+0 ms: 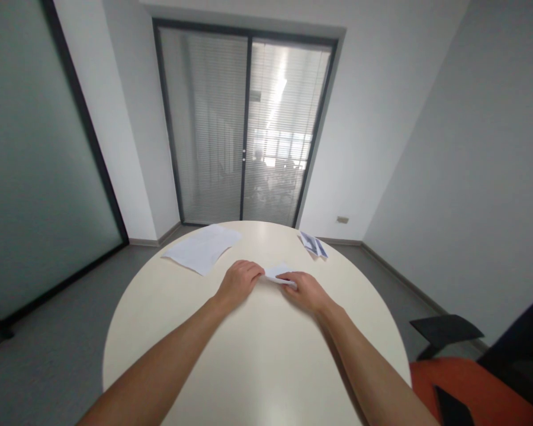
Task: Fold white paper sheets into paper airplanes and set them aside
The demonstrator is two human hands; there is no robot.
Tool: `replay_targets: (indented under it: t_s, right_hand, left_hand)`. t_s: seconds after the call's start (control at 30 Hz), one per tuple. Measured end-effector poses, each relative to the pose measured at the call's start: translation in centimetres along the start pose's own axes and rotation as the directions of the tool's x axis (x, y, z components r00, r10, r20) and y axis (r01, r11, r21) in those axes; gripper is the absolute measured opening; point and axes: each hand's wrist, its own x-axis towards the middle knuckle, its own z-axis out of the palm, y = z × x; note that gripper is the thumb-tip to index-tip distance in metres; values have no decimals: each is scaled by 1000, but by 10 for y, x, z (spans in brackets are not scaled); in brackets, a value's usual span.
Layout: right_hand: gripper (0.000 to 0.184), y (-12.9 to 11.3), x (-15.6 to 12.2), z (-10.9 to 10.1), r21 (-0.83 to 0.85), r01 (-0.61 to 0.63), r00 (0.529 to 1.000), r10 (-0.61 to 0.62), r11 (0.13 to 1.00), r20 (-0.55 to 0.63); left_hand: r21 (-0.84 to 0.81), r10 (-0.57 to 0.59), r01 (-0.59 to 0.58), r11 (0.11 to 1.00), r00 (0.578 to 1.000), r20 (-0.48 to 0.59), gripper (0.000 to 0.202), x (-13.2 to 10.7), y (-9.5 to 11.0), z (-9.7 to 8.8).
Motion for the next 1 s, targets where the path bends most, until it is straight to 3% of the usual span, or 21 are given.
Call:
replay_targets:
  t_s: [0.17,0.33,0.57,0.73,1.0]
  right_hand:
    - [21,6,-2,0,35,-45,998,47,998,-33]
    - [22,11,1,0,71,-48,986,58,996,-156]
    - [33,12,2,-2,302,-85,910,198,949,-365]
    - [42,17,5,2,367,-94,878,251,925,-408]
    - [52,29,2,15,345,-180,933,271,921,-238]
  left_hand:
    - [-105,-154,144,984,984,-92,13,-4,-12,6]
    - [-274,-270,222,936,951,-152,12,-4,-16,8]
    - [-383,-420,323,866,885,-202,11,-1,-16,5]
    - [-319,-462,402,858,876,-138,13,-3,-17,9]
    - [-20,-515,518,855,853,85,15,-11,-21,18]
